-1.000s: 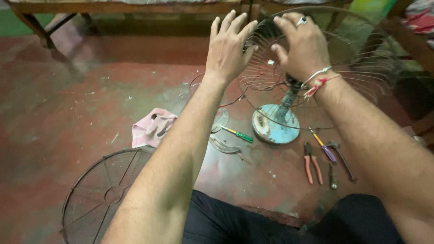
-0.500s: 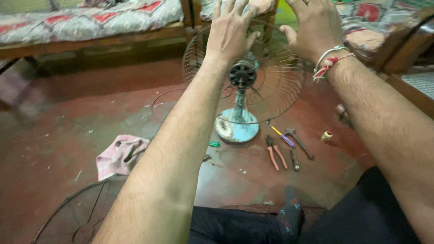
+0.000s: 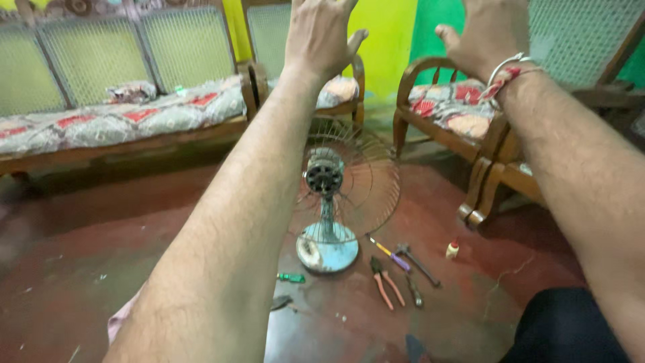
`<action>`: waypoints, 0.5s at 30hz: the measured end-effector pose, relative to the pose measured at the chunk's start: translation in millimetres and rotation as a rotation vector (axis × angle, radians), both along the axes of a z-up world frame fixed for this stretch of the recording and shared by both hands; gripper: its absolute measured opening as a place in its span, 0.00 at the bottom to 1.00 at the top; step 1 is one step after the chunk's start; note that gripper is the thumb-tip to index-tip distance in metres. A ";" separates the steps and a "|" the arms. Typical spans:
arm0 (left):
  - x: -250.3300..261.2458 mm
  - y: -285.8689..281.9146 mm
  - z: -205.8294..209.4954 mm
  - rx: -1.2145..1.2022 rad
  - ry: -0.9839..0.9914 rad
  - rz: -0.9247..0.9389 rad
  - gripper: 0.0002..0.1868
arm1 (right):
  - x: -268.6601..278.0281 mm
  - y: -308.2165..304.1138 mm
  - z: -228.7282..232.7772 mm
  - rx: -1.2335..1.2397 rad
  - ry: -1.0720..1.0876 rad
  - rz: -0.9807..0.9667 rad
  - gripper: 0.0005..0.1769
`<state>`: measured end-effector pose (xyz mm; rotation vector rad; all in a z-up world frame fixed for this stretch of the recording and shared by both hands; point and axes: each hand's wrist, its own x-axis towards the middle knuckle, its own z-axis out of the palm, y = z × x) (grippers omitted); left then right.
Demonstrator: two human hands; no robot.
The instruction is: The person disassembles a fan blade assembly, removes a screw from the central hub, and then works on the fan motor housing using a screwdriver. The person handles the fan blade, screwdriver, and fan motor.
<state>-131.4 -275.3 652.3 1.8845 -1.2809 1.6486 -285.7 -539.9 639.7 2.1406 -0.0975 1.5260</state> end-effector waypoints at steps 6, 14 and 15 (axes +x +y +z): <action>-21.7 14.1 17.4 -0.028 -0.073 0.083 0.34 | -8.9 31.7 11.2 -0.038 -0.068 0.130 0.33; -34.0 38.7 21.6 0.030 0.008 0.180 0.34 | 9.2 86.8 23.3 0.057 -0.054 0.225 0.36; -36.2 44.2 18.0 0.039 0.010 0.192 0.34 | 14.9 95.9 21.6 0.084 -0.055 0.244 0.36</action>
